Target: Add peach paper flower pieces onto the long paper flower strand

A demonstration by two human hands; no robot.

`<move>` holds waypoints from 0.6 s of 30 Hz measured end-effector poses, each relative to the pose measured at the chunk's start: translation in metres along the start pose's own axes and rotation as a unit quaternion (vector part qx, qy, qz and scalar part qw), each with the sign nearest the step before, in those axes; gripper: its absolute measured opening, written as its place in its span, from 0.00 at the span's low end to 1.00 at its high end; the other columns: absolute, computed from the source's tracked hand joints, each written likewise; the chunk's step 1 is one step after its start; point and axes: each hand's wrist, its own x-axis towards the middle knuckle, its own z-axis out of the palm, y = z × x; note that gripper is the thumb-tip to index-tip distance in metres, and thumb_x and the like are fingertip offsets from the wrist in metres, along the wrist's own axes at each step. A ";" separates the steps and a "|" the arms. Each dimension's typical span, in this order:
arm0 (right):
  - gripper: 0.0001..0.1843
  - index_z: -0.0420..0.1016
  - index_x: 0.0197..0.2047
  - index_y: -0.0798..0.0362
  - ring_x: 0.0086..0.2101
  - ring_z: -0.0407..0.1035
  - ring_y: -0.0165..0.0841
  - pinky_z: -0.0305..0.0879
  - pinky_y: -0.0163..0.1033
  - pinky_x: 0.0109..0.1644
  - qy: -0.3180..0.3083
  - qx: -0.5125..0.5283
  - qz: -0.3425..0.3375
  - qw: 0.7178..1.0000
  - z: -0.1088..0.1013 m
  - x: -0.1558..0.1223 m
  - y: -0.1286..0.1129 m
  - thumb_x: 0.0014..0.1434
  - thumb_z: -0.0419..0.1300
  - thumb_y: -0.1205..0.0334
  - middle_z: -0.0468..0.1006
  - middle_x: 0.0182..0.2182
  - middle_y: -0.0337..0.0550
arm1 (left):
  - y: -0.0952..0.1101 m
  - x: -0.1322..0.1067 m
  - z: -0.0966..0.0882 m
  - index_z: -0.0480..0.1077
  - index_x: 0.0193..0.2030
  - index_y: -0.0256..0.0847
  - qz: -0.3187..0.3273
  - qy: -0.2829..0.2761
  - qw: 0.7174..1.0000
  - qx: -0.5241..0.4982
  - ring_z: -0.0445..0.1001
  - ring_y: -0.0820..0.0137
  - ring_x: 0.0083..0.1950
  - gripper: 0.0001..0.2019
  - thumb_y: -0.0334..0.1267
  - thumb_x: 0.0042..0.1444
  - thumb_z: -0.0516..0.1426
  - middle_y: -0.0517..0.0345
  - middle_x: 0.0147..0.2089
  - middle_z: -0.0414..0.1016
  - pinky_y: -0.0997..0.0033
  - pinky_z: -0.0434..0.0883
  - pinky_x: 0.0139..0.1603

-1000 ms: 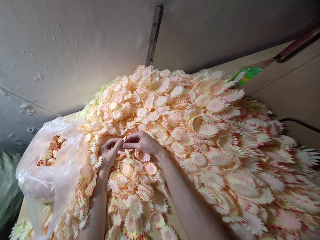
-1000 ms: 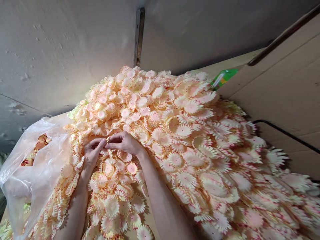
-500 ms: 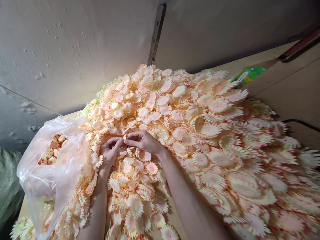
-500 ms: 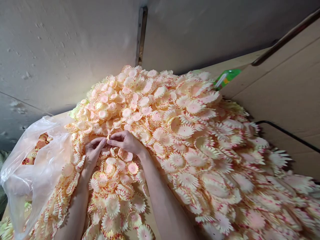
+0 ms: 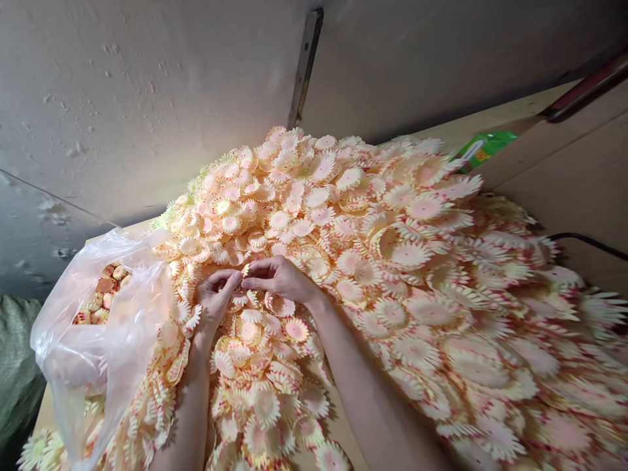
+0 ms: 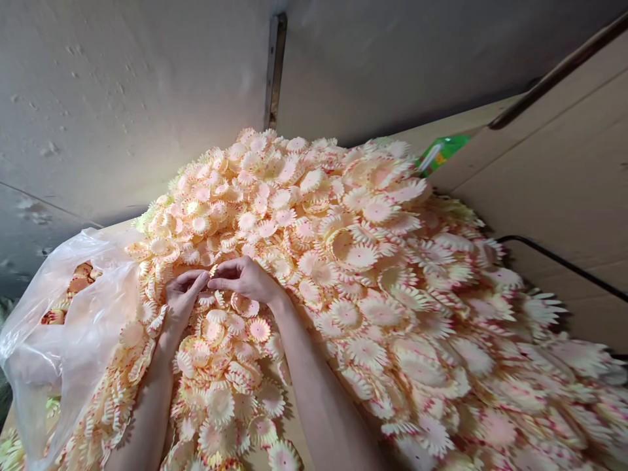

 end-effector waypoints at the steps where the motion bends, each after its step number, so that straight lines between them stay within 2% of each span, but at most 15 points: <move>1: 0.14 0.82 0.37 0.55 0.34 0.74 0.33 0.69 0.38 0.42 -0.002 0.002 0.001 1.000 0.000 0.000 0.000 0.50 0.70 0.55 0.82 0.34 0.43 | 0.000 0.000 0.000 0.78 0.32 0.38 0.001 -0.001 1.000 -0.002 0.76 0.72 0.29 0.13 0.46 0.44 0.68 0.57 0.30 0.78 0.73 0.78 0.28; 18: 0.12 0.83 0.38 0.55 0.35 0.75 0.32 0.69 0.38 0.43 -0.006 0.003 -0.012 1.000 -0.002 0.000 0.002 0.49 0.70 0.59 0.82 0.34 0.43 | -0.001 0.001 -0.003 0.78 0.32 0.37 0.010 -0.020 1.000 0.003 0.76 0.72 0.32 0.13 0.45 0.46 0.67 0.57 0.33 0.77 0.74 0.79 0.29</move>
